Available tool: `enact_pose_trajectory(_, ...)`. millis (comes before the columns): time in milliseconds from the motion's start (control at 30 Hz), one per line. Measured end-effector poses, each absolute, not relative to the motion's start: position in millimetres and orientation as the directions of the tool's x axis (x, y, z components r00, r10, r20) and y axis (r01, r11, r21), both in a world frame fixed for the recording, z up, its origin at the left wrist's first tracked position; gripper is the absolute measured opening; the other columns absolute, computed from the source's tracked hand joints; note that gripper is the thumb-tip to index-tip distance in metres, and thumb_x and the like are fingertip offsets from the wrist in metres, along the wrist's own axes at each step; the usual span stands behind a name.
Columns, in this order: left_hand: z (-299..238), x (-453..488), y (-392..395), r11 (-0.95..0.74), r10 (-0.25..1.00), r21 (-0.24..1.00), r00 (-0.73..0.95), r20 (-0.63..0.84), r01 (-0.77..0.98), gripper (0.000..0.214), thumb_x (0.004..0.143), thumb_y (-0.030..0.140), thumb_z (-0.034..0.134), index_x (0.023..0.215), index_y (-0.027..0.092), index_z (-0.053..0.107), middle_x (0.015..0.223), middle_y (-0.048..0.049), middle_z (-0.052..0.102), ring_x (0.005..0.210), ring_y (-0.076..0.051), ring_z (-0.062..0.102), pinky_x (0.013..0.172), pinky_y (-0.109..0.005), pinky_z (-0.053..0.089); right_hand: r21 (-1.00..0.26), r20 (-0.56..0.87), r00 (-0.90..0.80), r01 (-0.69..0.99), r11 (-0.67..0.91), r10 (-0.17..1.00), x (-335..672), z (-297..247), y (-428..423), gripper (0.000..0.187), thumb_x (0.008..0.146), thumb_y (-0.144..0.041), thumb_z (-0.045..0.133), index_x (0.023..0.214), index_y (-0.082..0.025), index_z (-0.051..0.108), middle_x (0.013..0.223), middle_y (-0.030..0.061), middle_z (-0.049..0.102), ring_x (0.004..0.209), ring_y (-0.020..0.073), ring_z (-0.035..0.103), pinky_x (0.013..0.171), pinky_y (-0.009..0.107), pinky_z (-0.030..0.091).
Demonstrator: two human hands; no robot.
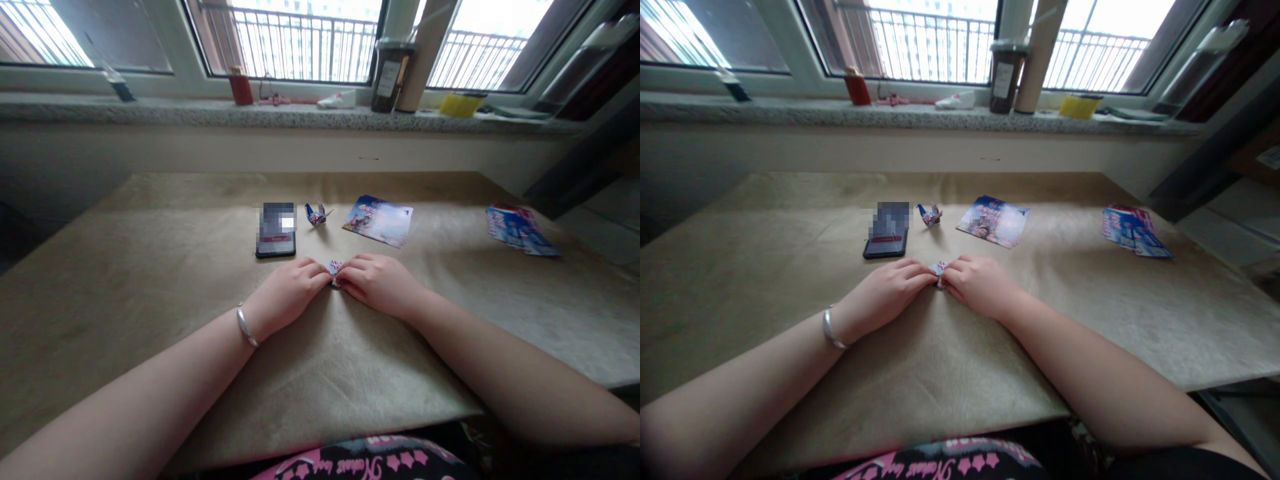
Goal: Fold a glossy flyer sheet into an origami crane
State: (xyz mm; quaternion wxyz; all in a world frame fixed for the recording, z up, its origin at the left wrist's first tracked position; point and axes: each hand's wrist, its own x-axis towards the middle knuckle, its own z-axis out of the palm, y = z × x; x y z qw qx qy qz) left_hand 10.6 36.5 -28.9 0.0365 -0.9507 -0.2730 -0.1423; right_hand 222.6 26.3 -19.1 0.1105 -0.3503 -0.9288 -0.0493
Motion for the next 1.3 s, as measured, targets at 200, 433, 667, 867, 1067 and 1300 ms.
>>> enact_pose_trajectory(200,-28.8,11.1,37.7,-0.832,0.546,0.082,0.780,0.306,0.549,0.019,0.090,0.014,0.049,0.103,0.015,0.063,0.097,-0.0062,0.066,0.091,-0.019,0.058,0.082,-0.032,0.051,0.001,0.250,-0.718,0.671,0.742,0.649,224.1,-20.8,25.8,0.026,0.094,-0.028,0.046,0.095,-0.017,0.070,0.095,0.0061,0.071,0.088,0.0171,0.062,0.074,0.028,0.046)
enact_pose_trajectory(433,-27.7,9.2,36.9,-0.842,0.510,0.003,0.796,0.325,0.539,0.019,0.092,0.015,0.048,0.103,0.017,0.064,0.098,-0.0053,0.066,0.087,-0.017,0.059,0.075,-0.029,0.051,0.000,0.268,-0.714,0.672,0.741,0.647,222.6,-20.8,26.9,0.024,0.092,-0.025,0.047,0.093,-0.016,0.070,0.095,0.0076,0.070,0.090,0.0182,0.059,0.076,0.029,0.046)
enact_pose_trajectory(667,-26.7,10.0,34.8,-0.836,0.503,-0.057,0.805,0.316,0.545,0.017,0.092,0.018,0.049,0.102,0.016,0.063,0.093,-0.0064,0.066,0.086,-0.017,0.060,0.075,-0.029,0.052,-0.034,0.272,-0.717,0.659,0.752,0.641,224.4,-24.0,27.8,0.022,0.092,-0.030,0.050,0.095,-0.019,0.069,0.092,0.0064,0.070,0.087,0.0170,0.061,0.073,0.028,0.045)
enact_pose_trajectory(867,-25.5,11.1,31.8,-0.836,0.499,-0.096,0.822,0.273,0.540,0.018,0.092,0.018,0.049,0.105,0.016,0.062,0.102,-0.0077,0.065,0.091,-0.019,0.059,0.079,-0.031,0.053,0.002,0.283,-0.714,0.669,0.743,0.641,223.7,-24.6,27.6,0.023,0.093,-0.028,0.048,0.093,-0.019,0.069,0.093,0.0057,0.070,0.082,0.0159,0.062,0.068,0.027,0.044)
enact_pose_trajectory(1067,-23.2,12.0,30.4,-0.834,0.508,-0.091,0.821,0.260,0.545,0.020,0.091,0.017,0.049,0.108,0.016,0.060,0.101,-0.0069,0.066,0.091,-0.018,0.061,0.078,-0.030,0.053,0.039,0.269,-0.721,0.670,0.741,0.638,221.6,-22.0,26.5,0.023,0.094,-0.028,0.047,0.092,-0.017,0.067,0.090,0.0062,0.069,0.081,0.0159,0.060,0.067,0.027,0.041)
enact_pose_trajectory(1300,-23.9,12.8,32.3,-0.828,0.540,0.012,0.791,0.289,0.561,0.016,0.091,0.017,0.050,0.096,0.016,0.065,0.094,-0.0054,0.069,0.089,-0.017,0.062,0.079,-0.029,0.052,0.064,0.295,-0.743,0.642,0.764,0.601,223.1,-21.0,26.7,0.022,0.093,-0.030,0.048,0.093,-0.019,0.067,0.092,0.0052,0.069,0.087,0.0178,0.055,0.071,0.029,0.039)
